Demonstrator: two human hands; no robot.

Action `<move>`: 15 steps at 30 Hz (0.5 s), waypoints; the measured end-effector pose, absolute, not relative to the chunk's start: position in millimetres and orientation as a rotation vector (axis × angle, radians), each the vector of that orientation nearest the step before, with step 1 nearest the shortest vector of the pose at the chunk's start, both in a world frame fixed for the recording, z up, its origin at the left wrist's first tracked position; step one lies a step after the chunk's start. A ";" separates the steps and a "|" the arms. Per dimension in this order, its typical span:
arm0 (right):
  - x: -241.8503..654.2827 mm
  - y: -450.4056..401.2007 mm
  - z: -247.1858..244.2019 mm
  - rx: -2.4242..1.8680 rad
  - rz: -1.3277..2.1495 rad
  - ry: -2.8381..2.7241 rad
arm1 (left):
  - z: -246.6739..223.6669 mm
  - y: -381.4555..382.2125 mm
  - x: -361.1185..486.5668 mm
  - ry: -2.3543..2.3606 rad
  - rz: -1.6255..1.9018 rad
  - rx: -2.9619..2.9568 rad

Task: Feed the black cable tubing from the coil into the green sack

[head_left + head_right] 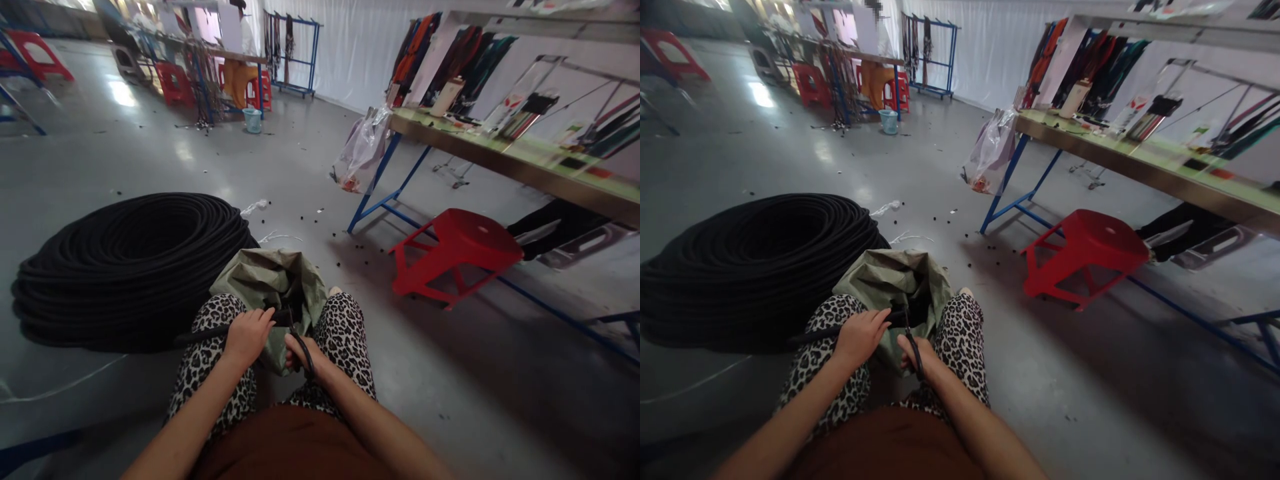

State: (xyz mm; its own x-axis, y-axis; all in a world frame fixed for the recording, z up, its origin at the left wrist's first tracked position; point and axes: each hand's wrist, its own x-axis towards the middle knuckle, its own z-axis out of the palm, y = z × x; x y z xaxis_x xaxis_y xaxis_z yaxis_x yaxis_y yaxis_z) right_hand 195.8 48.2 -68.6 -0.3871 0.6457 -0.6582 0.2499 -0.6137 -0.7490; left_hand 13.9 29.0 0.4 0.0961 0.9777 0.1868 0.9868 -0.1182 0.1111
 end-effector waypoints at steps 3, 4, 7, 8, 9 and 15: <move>195.4 48.0 -67.4 -1.533 2.092 -1.202 | -0.2 28.5 14.0 -2.057 -0.334 -2.320; 195.2 48.0 -67.5 -1.527 2.094 -1.197 | -0.5 28.4 14.0 -2.054 -0.328 -2.328; 194.9 48.0 -69.6 -1.535 2.103 -1.169 | -0.5 28.3 14.0 -2.035 -0.277 -2.353; 194.8 47.9 -70.5 -1.543 2.112 -1.153 | -0.3 28.3 14.1 -2.031 -0.258 -2.360; 194.9 47.6 -71.2 -1.542 2.125 -1.133 | 0.0 28.2 14.2 -2.030 -0.241 -2.369; 195.3 44.7 -65.3 -1.473 2.182 -1.005 | 2.4 26.9 15.6 -2.028 -0.186 -2.434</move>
State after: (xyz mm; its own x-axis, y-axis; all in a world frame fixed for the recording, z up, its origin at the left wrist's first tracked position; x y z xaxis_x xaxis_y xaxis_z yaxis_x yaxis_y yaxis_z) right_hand 195.3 44.7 -65.3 -0.4159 0.6091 -0.6754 0.1176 -0.7004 -0.7040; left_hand 15.6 26.9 2.4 0.1770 0.9818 0.0695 0.9780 -0.1833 0.0995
